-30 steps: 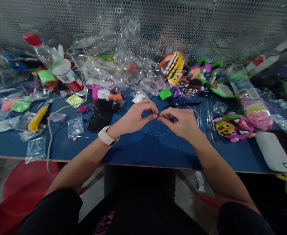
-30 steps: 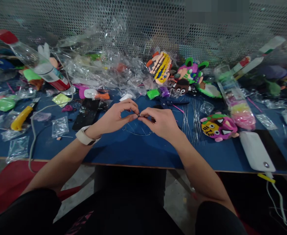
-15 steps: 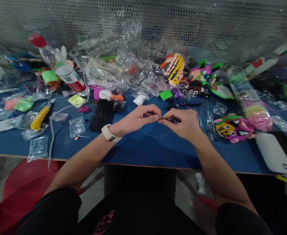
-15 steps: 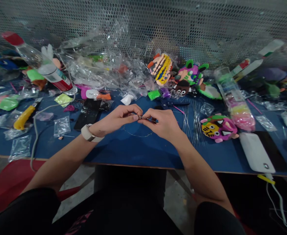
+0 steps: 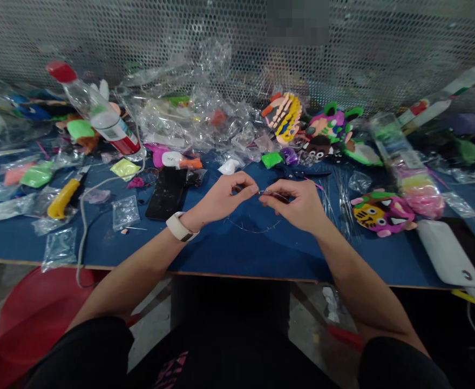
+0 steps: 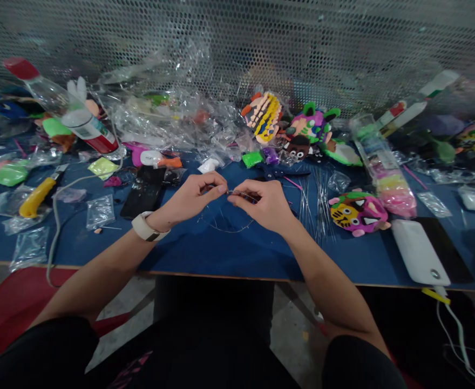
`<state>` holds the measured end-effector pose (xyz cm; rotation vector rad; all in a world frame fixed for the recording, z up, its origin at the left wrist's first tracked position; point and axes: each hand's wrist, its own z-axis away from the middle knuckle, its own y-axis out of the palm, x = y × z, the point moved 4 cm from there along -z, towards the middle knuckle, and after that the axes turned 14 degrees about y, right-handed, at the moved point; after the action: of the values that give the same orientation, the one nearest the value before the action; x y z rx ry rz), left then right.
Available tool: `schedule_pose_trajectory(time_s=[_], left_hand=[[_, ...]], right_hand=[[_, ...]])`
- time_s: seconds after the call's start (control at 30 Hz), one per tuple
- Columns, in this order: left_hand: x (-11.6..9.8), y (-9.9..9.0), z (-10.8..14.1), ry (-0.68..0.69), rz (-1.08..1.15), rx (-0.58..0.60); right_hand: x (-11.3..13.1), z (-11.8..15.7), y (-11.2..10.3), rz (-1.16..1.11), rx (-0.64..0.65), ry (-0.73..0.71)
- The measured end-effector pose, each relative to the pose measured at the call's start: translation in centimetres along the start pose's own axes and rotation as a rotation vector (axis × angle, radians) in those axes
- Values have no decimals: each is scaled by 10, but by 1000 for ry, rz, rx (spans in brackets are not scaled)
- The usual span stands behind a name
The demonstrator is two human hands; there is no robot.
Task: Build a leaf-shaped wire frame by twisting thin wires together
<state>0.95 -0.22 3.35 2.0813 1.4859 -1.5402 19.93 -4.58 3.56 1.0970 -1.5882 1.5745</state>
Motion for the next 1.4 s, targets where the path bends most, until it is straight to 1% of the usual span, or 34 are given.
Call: schedule_pose_trajectory(time_s=[0.1, 0.2, 0.37, 0.47, 0.53, 0.67, 0.83, 0.9, 0.97, 1.1, 1.23, 1.27, 1.4], left_hand=[[-1, 0, 1, -46, 38, 34], [2, 1, 2, -69, 86, 27], [8, 6, 4, -87, 246, 26], [10, 8, 5, -110, 357, -6], [12, 8, 5, -129, 386, -43], [16, 7, 7, -150, 341, -58], [17, 5, 8, -217, 202, -14], [16, 2, 7, -212, 132, -5], [13, -1, 7, -195, 89, 35], [10, -5, 5, -176, 92, 136], [10, -2, 5, -175, 129, 263], [11, -1, 5, -183, 137, 271], [14, 4, 6, -206, 176, 229]], right_hand=[[0, -1, 1, -74, 59, 60], [-2, -2, 3, -118, 85, 98], [-4, -2, 7, -124, 108, 105], [-6, -2, 8, -128, 103, 104], [-9, -3, 9, -158, 89, 114], [-15, -6, 11, -213, 72, 150], [-15, -9, 11, -191, 137, 202], [-14, -9, 10, -153, 136, 206], [-14, -9, 9, -119, 119, 202], [-18, -10, 10, -150, 96, 227], [-18, -12, 8, -162, 48, 213], [-18, -12, 8, -159, 39, 209], [-18, -12, 11, -168, 54, 215]])
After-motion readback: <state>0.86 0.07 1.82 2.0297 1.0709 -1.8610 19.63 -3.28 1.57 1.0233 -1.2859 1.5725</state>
